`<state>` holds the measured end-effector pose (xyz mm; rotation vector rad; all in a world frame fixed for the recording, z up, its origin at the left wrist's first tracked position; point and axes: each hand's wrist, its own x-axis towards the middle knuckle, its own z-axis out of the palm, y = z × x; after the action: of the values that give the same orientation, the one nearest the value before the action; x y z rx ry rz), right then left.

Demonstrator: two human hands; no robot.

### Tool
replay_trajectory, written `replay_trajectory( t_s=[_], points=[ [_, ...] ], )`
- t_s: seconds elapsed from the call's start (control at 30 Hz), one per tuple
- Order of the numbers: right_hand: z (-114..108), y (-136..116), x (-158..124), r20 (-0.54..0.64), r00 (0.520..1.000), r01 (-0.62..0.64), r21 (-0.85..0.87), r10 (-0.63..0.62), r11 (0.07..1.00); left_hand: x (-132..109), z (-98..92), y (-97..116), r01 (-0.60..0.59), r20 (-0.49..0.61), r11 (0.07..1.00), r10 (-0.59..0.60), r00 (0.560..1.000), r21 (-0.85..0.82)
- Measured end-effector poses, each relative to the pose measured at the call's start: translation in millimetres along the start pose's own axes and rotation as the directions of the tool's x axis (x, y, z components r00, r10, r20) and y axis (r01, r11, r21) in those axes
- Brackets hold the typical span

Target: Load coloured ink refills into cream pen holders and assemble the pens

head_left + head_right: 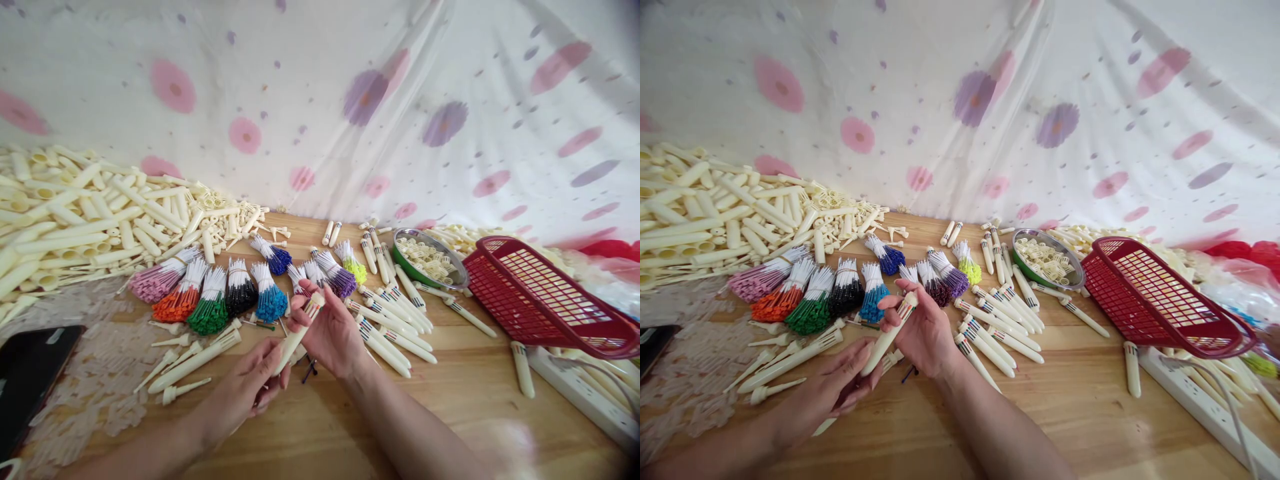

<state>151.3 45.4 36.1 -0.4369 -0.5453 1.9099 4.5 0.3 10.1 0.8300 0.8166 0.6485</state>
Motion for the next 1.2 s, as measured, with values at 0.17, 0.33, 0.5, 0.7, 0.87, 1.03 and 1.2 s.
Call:
replay_trajectory(
  t_s=[0.17,0.33,0.5,0.7,0.87,1.03,1.2],
  points=[
    [3,4,-1,-0.027,0.999,-0.035,-0.068,0.034,0.997,0,-1.5,-2,0.035,-0.003,0.994,-0.036,0.999,-0.102],
    [3,7,-3,-0.022,0.999,0.021,-0.147,-0.024,0.989,-1,-3.3,-5,0.045,0.061,0.984,-0.035,0.998,-0.174],
    [0,8,-3,-0.011,1.0,0.019,-0.133,-0.02,0.991,-1,-4.4,-4,0.061,0.08,0.976,-0.045,0.996,-0.208],
    [-7,9,0,-0.001,1.0,-0.017,-0.133,0.017,0.991,-4,-5.3,1,0.164,0.157,0.939,-0.121,0.98,-0.302],
    [-2,12,-3,-0.034,0.998,0.051,-0.185,-0.058,0.981,-6,0.2,2,0.16,0.181,0.941,-0.109,0.977,-0.3],
    [1,11,-5,-0.028,0.994,0.092,-0.259,-0.103,0.962,-5,1.7,0,0.12,0.08,0.963,-0.103,0.991,-0.24],
    [-2,10,-4,-0.015,0.998,0.059,-0.215,-0.064,0.975,-5,-2.4,-1,0.133,0.123,0.962,-0.106,0.987,-0.237]
  ],
)
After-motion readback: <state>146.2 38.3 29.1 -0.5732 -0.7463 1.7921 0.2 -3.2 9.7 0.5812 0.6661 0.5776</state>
